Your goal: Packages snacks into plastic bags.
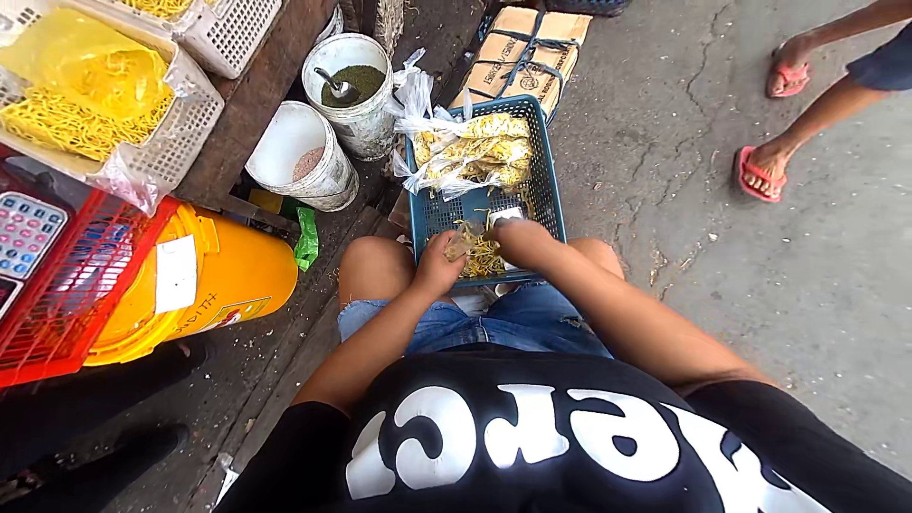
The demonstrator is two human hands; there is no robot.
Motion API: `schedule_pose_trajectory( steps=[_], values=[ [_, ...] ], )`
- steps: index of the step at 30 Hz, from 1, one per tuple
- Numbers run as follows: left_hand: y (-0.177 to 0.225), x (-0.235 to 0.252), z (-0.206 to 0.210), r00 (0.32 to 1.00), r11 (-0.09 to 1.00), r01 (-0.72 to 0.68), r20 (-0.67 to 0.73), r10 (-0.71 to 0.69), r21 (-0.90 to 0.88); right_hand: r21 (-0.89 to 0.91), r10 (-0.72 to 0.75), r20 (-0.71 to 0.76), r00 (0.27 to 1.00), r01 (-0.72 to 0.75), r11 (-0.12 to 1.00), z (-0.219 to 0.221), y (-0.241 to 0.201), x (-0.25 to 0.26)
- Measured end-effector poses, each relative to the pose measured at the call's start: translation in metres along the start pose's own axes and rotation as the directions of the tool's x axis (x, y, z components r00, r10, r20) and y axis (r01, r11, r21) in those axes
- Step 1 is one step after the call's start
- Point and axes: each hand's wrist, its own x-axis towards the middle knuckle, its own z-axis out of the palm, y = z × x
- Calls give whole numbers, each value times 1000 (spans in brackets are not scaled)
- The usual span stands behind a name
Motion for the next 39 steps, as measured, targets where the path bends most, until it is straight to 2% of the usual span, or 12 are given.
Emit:
schedule_pose_trajectory(
  steps=[2, 4, 8, 12, 16, 21, 25, 33, 39],
  values=[
    [0, -1, 0, 1000, 1000, 13, -1, -13, 10, -107, 88, 156, 984, -71, 992, 21, 1, 11],
    [0, -2, 0, 1000, 1000, 20, -2, -20, 16, -136, 93, 182, 979, -69, 988, 29, 0, 14],
    [2, -2, -3, 1000, 999, 22, 7, -22, 27, 69, -29, 13, 999, 28, 997, 8, 3, 1],
    [1, -1, -3, 1000, 999, 26, 14, -26, 20, 261, -156, -219, 963, 212, 942, -27, 4, -22],
    [0, 1, -1, 1000, 1000, 11, 11, -12, 28, 328, -154, -326, 933, 265, 907, -43, 2, -36],
    [-1, -1, -1, 1000, 1000, 1, 3, -1, 7, 475, -109, -345, 932, 273, 837, -53, -7, -51],
    [0, -2, -1, 1000, 1000, 2, -6, -2, 4, 498, -116, -404, 907, 325, 804, -55, -12, -58],
    [-3, -1, 1, 1000, 1000, -8, -29, 7, -11, 577, -22, -392, 920, 264, 773, -51, -15, -51],
    [-3, -2, 0, 1000, 1000, -9, -23, 9, -1, 602, -51, -441, 896, 338, 724, -59, -18, -57]
  ],
)
